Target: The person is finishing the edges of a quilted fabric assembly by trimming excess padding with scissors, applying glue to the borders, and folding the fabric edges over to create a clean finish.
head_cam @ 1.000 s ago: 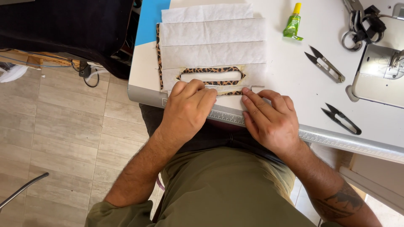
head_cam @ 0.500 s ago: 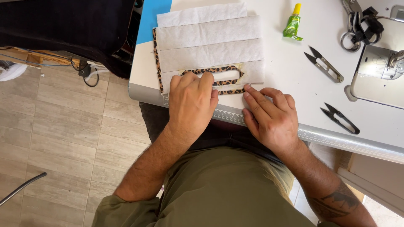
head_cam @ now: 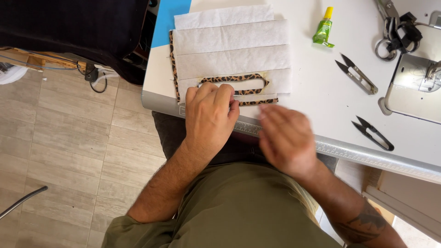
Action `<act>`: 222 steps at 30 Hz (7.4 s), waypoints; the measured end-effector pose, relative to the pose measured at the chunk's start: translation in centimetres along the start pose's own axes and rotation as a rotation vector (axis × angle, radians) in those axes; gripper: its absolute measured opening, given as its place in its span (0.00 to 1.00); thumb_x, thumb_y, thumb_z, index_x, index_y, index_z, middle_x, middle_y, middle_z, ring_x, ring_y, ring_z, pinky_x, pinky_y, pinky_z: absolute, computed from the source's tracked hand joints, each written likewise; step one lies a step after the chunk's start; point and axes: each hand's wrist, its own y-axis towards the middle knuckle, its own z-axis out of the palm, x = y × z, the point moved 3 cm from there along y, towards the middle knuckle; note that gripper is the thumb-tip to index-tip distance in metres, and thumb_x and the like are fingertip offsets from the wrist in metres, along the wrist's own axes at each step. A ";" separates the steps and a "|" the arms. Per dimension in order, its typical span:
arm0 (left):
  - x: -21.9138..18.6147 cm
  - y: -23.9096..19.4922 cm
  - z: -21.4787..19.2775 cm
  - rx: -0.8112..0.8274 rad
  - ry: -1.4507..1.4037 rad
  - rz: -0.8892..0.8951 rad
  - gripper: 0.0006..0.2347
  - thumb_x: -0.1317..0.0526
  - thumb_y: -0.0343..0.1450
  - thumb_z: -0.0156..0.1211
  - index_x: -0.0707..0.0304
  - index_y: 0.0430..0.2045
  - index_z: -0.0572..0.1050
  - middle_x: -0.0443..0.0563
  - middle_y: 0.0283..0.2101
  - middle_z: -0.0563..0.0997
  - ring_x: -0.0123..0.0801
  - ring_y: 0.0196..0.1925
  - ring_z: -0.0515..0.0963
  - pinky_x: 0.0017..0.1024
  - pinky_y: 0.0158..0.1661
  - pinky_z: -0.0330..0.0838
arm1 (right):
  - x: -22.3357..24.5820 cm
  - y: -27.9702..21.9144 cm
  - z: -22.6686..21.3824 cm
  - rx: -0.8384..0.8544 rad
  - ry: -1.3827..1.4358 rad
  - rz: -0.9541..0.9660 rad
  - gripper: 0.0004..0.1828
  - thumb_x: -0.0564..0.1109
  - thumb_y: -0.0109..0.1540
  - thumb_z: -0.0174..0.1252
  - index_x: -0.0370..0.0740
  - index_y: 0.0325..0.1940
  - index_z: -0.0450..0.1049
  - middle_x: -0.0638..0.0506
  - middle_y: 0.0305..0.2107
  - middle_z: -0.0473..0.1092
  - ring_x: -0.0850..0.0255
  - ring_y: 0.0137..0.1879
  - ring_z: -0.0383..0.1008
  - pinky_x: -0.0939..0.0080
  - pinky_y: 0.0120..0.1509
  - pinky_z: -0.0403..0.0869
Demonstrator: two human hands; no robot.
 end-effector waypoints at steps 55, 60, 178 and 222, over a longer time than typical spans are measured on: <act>2.4 -1.1 -2.2 0.053 -0.053 -0.109 0.16 0.71 0.57 0.73 0.60 0.34 0.72 0.45 0.24 0.80 0.38 0.36 0.80 0.39 0.42 0.66 | 0.0 0.9 2.0 0.066 -0.104 0.016 0.16 0.43 0.65 0.62 0.31 0.54 0.79 0.40 0.53 0.78 0.47 0.60 0.78 0.48 0.59 0.69; 2.5 -1.2 -2.2 0.048 -0.058 -0.115 0.15 0.70 0.58 0.73 0.58 0.33 0.72 0.43 0.24 0.81 0.36 0.37 0.81 0.38 0.43 0.65 | 1.5 1.2 2.0 0.045 -0.160 -0.044 0.17 0.45 0.67 0.59 0.29 0.55 0.78 0.37 0.55 0.77 0.44 0.62 0.77 0.48 0.60 0.67; 4.5 -9.7 -7.7 -0.208 -0.327 0.103 0.08 0.73 0.61 0.76 0.74 0.28 0.80 0.56 0.28 0.83 0.37 0.30 0.83 0.27 0.36 0.84 | -4.8 -4.3 -2.3 -0.079 -0.009 0.060 0.18 0.50 0.66 0.58 0.32 0.30 0.73 0.46 0.25 0.72 0.53 0.30 0.70 0.57 0.34 0.69; -4.5 -1.4 0.2 -0.220 -0.698 0.287 0.07 0.62 0.72 0.64 0.66 0.39 0.81 0.53 0.27 0.74 0.38 0.24 0.72 0.31 0.24 0.69 | -7.9 -3.3 -3.0 -0.093 -0.065 0.165 0.22 0.49 0.62 0.68 0.30 0.53 0.79 0.41 0.41 0.79 0.43 0.49 0.80 0.48 0.52 0.77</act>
